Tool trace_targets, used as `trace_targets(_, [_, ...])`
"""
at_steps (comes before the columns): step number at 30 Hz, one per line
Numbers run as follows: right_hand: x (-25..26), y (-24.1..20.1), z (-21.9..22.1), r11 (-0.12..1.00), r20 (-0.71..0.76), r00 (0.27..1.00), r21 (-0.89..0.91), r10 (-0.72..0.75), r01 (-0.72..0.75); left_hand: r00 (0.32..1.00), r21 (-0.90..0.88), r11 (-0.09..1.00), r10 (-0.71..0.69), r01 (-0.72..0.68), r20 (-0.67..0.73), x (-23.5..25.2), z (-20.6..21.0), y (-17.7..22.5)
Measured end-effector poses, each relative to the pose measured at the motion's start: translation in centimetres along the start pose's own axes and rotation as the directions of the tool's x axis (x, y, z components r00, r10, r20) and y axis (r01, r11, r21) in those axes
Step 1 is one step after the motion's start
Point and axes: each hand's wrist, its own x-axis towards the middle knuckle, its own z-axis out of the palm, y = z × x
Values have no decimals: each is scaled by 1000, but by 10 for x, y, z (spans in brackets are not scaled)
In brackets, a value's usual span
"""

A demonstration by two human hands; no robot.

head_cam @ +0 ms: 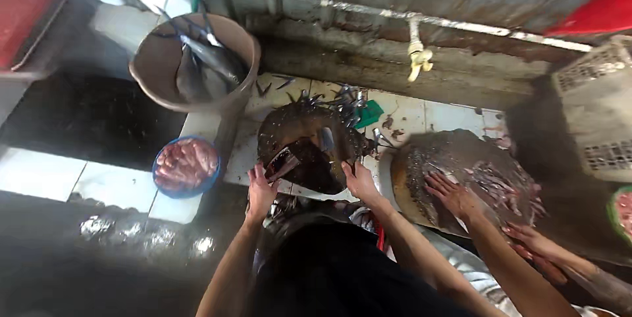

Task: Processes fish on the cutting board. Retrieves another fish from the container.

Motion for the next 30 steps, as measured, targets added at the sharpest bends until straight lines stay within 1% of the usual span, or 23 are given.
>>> trace_targets(1, [-4,-18,3,997,24,997,27,-75,75,999,-127,991,-40,37,-16,0,1,-6])
trace_targets(2, [-9,-37,5,988,42,988,44,-150,149,997,-203,976,-74,72,-2,0,4,-10])
trace_targets(4, [-16,-68,10,950,19,951,66,-308,306,989,-299,943,-130,143,65,2,10,-14])
trace_targets(5, [-20,-80,12,917,-25,921,90,-388,389,986,-331,929,-145,165,84,1,12,-14])
trace_targets(7, [-25,-98,11,828,-119,842,154,-525,538,985,-369,913,-156,174,80,-1,13,-10])
trace_targets(8, [-28,-103,12,790,-160,805,159,-571,592,984,-373,910,-163,178,73,-1,13,-9])
trace_targets(9, [-29,-103,17,774,-170,786,147,-594,616,983,-367,912,-171,184,68,-2,14,-8])
trace_targets(10, [-29,-99,27,786,-143,789,96,-597,611,983,-355,917,-173,184,64,-2,14,-7])
trace_targets(11, [-25,-92,40,827,-57,826,-3,-561,561,983,-342,921,-174,186,67,-2,13,-7])
trace_targets(12, [-19,-87,54,878,124,887,-136,-444,458,983,-321,929,-171,186,72,-1,12,-8])
trace_targets(13, [-12,-84,67,897,311,911,-261,-271,356,984,-301,937,-161,178,79,-2,13,-9])
trace_targets(14, [-5,-84,76,889,406,902,-344,-149,301,985,-286,944,-150,167,82,-2,15,-9])
trace_targets(15, [1,-90,78,877,446,890,-390,-88,282,988,-277,949,-135,151,76,0,14,-9])
trace_targets(17, [7,-104,76,863,466,882,-418,-65,285,990,-267,954,-121,136,69,4,9,-5])
trace_targets(19, [-1,-95,82,866,449,890,-412,-78,284,992,-244,964,-85,106,96,-4,13,-10])
trace_targets(21, [3,-96,81,870,442,892,-396,-101,294,993,-220,974,-25,51,119,2,11,-11])
trace_targets(24, [6,-93,73,877,480,871,-368,-104,308,989,-242,970,41,-4,146,-4,15,-20])
trace_targets(26, [6,-98,71,867,498,861,-382,-100,321,986,-265,964,69,-26,154,-5,14,-25])
trace_targets(28, [4,-104,80,849,477,874,-422,-91,319,979,-244,969,86,-38,187,-6,9,-26])
trace_targets(30, [8,-109,92,853,444,890,-422,-101,308,968,-201,979,73,-24,240,-2,3,-21])
